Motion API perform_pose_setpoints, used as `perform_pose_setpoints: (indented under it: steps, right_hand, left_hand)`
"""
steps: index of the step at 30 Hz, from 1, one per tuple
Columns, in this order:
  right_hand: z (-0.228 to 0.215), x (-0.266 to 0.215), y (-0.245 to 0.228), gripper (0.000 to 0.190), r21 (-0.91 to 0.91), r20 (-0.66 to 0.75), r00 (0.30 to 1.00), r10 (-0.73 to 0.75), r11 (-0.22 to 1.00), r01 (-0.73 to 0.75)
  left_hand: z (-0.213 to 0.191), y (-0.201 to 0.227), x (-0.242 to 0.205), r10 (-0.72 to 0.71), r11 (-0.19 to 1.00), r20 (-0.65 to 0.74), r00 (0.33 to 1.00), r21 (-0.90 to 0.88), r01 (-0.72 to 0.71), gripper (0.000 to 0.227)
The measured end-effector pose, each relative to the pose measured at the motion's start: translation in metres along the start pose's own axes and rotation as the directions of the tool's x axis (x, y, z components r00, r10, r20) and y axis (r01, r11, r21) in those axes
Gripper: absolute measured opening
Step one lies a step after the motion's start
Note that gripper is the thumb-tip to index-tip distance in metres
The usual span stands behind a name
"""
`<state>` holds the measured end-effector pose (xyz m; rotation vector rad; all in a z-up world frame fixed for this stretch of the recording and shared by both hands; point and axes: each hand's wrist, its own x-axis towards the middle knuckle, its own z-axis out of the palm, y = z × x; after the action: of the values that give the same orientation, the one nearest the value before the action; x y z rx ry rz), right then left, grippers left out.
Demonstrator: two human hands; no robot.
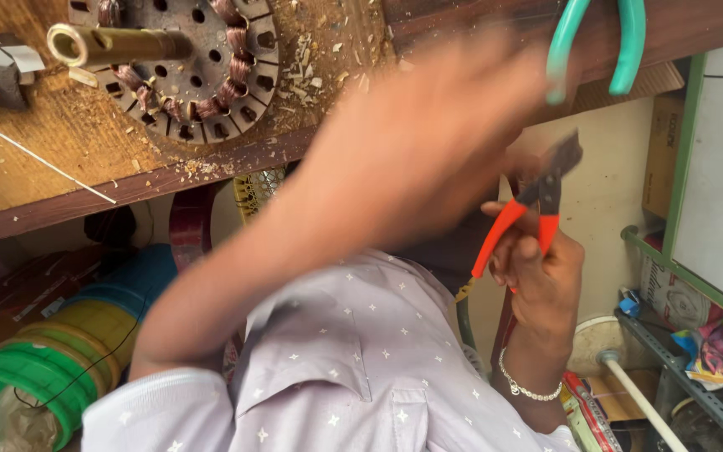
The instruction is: The person uses pliers to trim copper wire from a circular motor stator component. They rotate the stator to access different slots and repeatedly cut protruding wire ends, leaving trimmed pieces on the workbench.
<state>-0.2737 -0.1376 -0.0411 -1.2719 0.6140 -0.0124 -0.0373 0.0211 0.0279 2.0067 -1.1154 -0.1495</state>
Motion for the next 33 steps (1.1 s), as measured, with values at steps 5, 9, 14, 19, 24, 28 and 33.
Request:
perform_pose_setpoints:
  steps: [5, 9, 14, 19, 24, 28, 33]
  right_hand:
    - [0.035, 0.005, -0.017, 0.073, 0.188, -0.049, 0.991, -0.125, 0.973, 0.133]
    - [0.083, 0.022, -0.025, 0.065, 0.069, -0.180, 0.948, -0.261, 0.958, 0.277]
    - [0.116, 0.027, -0.024, 0.059, -0.379, -0.213, 0.825, -0.524, 0.822, 0.424]
    - [0.120, -0.004, -0.024, 0.043, -0.272, -0.189, 0.848, -0.495, 0.856, 0.439]
    - [0.093, -0.015, -0.034, 0.036, -0.084, -0.040, 0.894, -0.447, 0.893, 0.442]
    - [0.090, -0.021, -0.036, 0.047, 0.026, 0.036, 0.956, -0.290, 0.957, 0.289]
    - [0.117, -0.022, -0.023, 0.047, 0.168, 0.129, 0.985, -0.113, 0.982, 0.090]
  left_hand:
    - [0.020, 0.028, -0.071, -0.343, 0.645, 0.291, 0.893, -0.619, 0.449, 0.042]
    - [0.047, 0.035, -0.095, -0.492, 0.605, 0.114, 0.863, -0.668, 0.433, 0.031]
    - [0.045, 0.049, -0.103, -0.510, 0.341, 0.151, 0.847, -0.868, 0.360, 0.033]
    - [0.037, 0.052, -0.126, -0.487, 0.334, 0.209, 0.848, -0.852, 0.402, 0.029]
    - [0.027, 0.041, -0.139, -0.472, 0.454, 0.136, 0.871, -0.810, 0.372, 0.027]
    - [0.015, 0.032, -0.142, -0.471, 0.596, -0.041, 0.881, -0.752, 0.283, 0.024]
    - [-0.040, -0.004, -0.172, -0.245, 0.968, -0.346, 0.906, -0.031, 0.250, 0.027]
